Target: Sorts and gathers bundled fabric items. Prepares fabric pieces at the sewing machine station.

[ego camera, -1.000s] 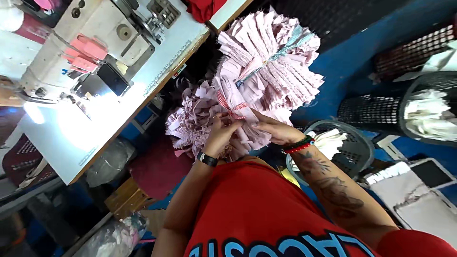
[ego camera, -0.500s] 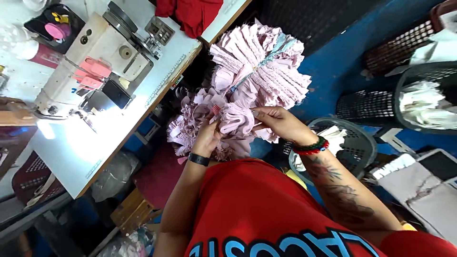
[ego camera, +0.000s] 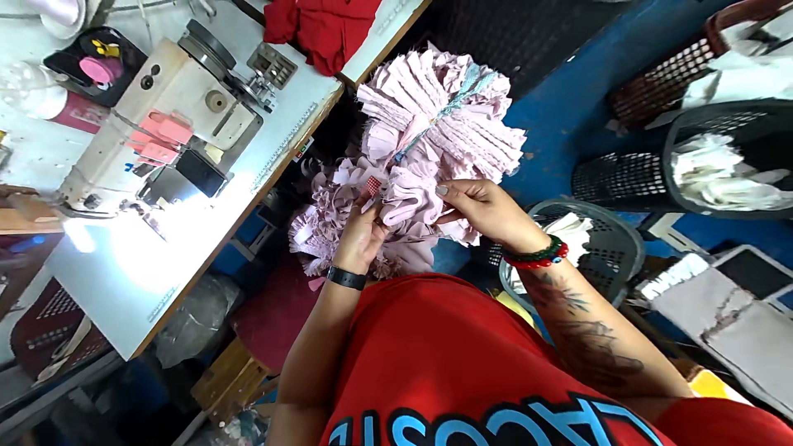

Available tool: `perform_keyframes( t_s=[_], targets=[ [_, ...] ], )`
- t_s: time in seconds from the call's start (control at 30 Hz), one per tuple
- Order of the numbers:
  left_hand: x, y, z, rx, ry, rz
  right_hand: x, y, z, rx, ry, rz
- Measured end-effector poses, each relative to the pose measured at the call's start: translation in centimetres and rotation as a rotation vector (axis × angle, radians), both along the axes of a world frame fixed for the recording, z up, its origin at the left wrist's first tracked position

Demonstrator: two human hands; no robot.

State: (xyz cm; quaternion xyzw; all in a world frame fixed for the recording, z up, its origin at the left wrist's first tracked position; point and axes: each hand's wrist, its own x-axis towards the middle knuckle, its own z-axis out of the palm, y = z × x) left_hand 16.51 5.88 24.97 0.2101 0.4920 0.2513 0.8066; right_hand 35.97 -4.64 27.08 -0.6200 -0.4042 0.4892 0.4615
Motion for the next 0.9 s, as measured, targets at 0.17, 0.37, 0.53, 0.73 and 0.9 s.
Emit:
perform_keyframes(
  t_s=[0.17, 0.37, 0.53, 0.73, 0.9],
  targets=[
    [-0.2, -0.1, 0.6, 0.039, -0.010, -0.028, -0.3, -0.1, 0.4, 0.006, -0.052, -0.025],
    [-1.0, -2.7, -1.1, 0.489, 0.299, -0.186, -0.7, 0.2, -1.7, -0.229, 0.173, 0.020],
    [-4.0, -5.7, -3.5, 0.725, 0.429, -0.247, -4.2, 0.9, -7.8, -0.341, 0.389, 0.194],
    [-13.0, -11.0, -9.2, 0.195, 0.632, -0.157, -8.4, 1.6, -13.7, -0.396, 0.550, 0.205],
    [-21.2, -18.0, -14.2, -0.126, 0.759, -0.213, -10.8, 1.4, -16.4, -0.379, 0.375, 0.434]
  ],
)
